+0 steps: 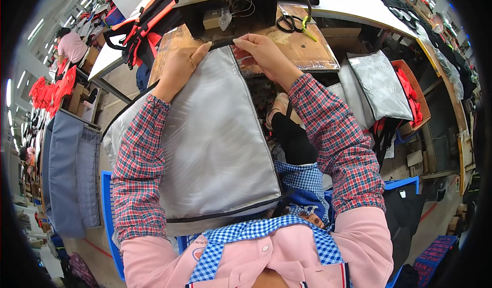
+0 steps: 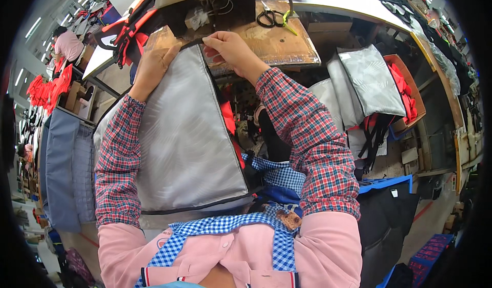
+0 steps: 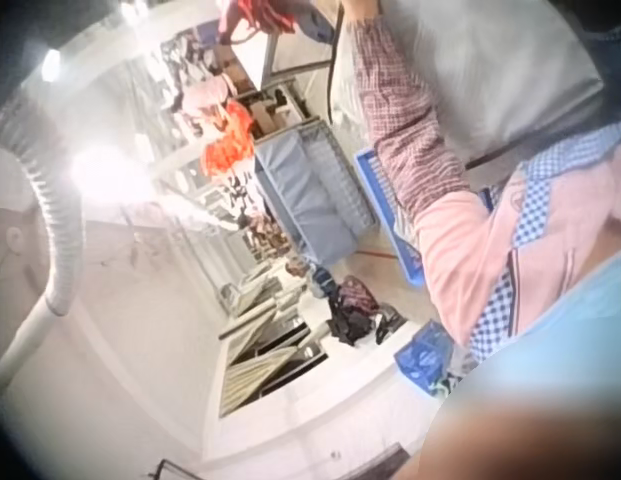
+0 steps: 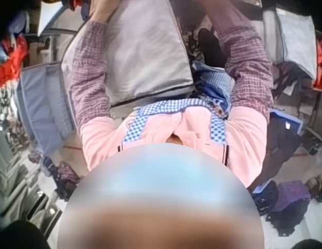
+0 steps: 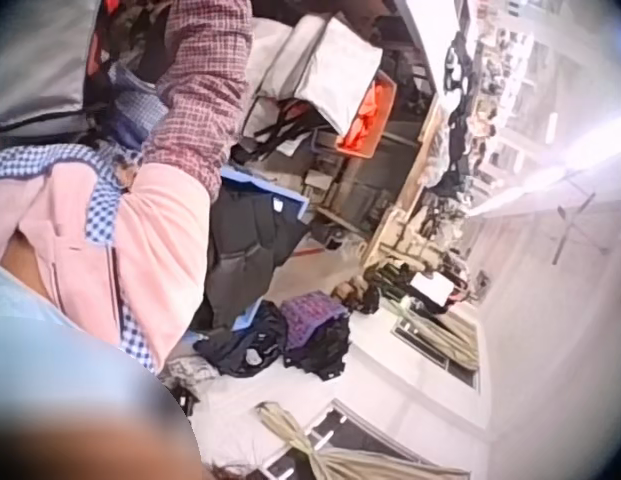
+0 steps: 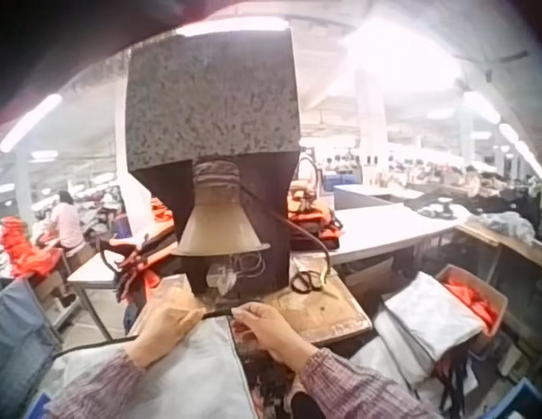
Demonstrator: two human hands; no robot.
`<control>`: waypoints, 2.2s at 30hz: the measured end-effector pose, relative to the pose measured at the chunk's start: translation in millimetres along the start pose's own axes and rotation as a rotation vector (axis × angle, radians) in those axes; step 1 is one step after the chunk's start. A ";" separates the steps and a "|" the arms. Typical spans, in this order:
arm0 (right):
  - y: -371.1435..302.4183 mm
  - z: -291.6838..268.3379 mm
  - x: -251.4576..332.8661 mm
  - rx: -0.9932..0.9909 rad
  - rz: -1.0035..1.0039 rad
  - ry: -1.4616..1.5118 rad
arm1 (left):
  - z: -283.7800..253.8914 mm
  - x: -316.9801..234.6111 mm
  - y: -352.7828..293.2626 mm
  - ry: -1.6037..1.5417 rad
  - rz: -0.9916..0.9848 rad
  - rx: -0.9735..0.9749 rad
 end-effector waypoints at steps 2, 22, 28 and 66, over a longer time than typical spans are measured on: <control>11.7 -0.6 -0.4 0.026 -0.010 0.024 | 0.0 0.8 5.6 -0.006 0.017 -0.028; 65.2 -8.9 -11.0 -0.063 0.049 0.240 | 18.7 46.6 43.3 0.055 -0.033 -0.018; 64.0 -6.9 -4.9 -0.106 0.037 0.265 | 16.8 55.7 45.3 0.066 -0.073 -0.060; -16.8 -57.6 22.0 -0.130 -0.043 -0.606 | 2.6 54.2 38.8 -0.117 -0.014 -0.092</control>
Point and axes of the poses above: each hand's wrist, its own y-axis towards the middle knuckle, its own z-axis out of the palm, x = y × z, the point moved 10 cm from there along y, towards the middle knuckle, and after that the axes turned 7 degrees about z, right-handed, at the moved point
